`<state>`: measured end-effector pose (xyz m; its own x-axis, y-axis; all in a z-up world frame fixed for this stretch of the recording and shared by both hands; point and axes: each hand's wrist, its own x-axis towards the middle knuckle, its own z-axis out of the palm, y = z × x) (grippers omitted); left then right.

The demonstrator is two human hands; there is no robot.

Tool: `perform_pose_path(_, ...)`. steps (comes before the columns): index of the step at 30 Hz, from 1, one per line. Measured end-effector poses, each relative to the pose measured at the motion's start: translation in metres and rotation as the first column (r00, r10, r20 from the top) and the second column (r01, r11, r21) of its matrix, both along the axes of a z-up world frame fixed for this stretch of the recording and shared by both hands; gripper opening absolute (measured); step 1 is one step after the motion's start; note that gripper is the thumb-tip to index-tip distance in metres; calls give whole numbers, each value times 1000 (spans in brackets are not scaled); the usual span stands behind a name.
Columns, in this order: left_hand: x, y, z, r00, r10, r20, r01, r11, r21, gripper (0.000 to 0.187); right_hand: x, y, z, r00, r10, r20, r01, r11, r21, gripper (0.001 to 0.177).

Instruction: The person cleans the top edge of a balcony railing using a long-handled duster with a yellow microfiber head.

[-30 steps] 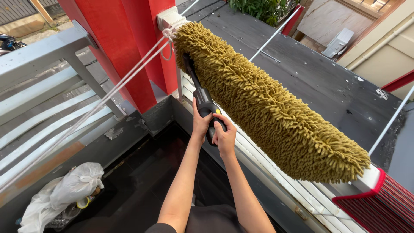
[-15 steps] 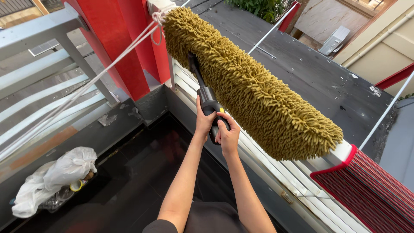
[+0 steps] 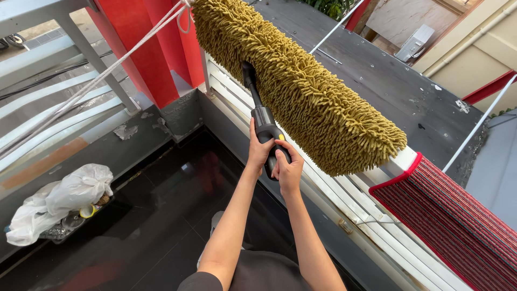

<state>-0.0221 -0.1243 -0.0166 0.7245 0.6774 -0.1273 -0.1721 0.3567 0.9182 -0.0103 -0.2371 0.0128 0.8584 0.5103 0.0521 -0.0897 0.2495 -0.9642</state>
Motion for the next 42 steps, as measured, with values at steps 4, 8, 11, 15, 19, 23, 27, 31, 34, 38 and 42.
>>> perform_pose_path(4,-2,-4,-1,1000,2,3,-2,1000,-3,110,-1,-4,0,1000,-1,2,1,1000,0,25)
perform_pose_path(8,-1,6,0,1000,12,-11,-12,1000,7,109,0,6,1,1000,12,-6,-12,1000,14,23)
perform_pose_path(11,1,19,-5,999,24,-27,-24,999,28,108,3,18,-1,1000,20,-19,-19,1000,15,22)
perform_pose_path(15,7,40,-6,998,40,-39,-38,998,53,108,8,41,-3,1000,22,-15,-22,1000,2,23)
perform_pose_path(19,13,62,-3,998,34,-61,-33,999,29,108,17,63,-5,999,30,-22,-30,999,23,22)
perform_pose_path(23,19,87,-4,997,46,-59,-42,997,62,108,24,86,-8,999,35,-34,-35,999,19,22)
perform_pose_path(27,23,114,-7,996,59,-74,-55,997,50,108,30,114,-10,997,51,-50,-49,998,31,22)
perform_pose_path(31,26,146,-13,992,92,-83,-86,994,71,108,34,149,-11,997,57,-58,-56,998,15,23)
perform_pose_path(34,28,170,-17,990,107,-88,-99,991,92,108,34,170,-12,997,61,-47,-61,998,11,23)
perform_pose_path(38,32,204,-20,989,125,-85,-115,987,109,108,37,204,-15,996,71,-63,-69,997,30,23)
perform_pose_path(42,34,229,-25,988,119,-101,-110,990,87,107,41,229,-16,992,84,-96,-81,996,32,24)
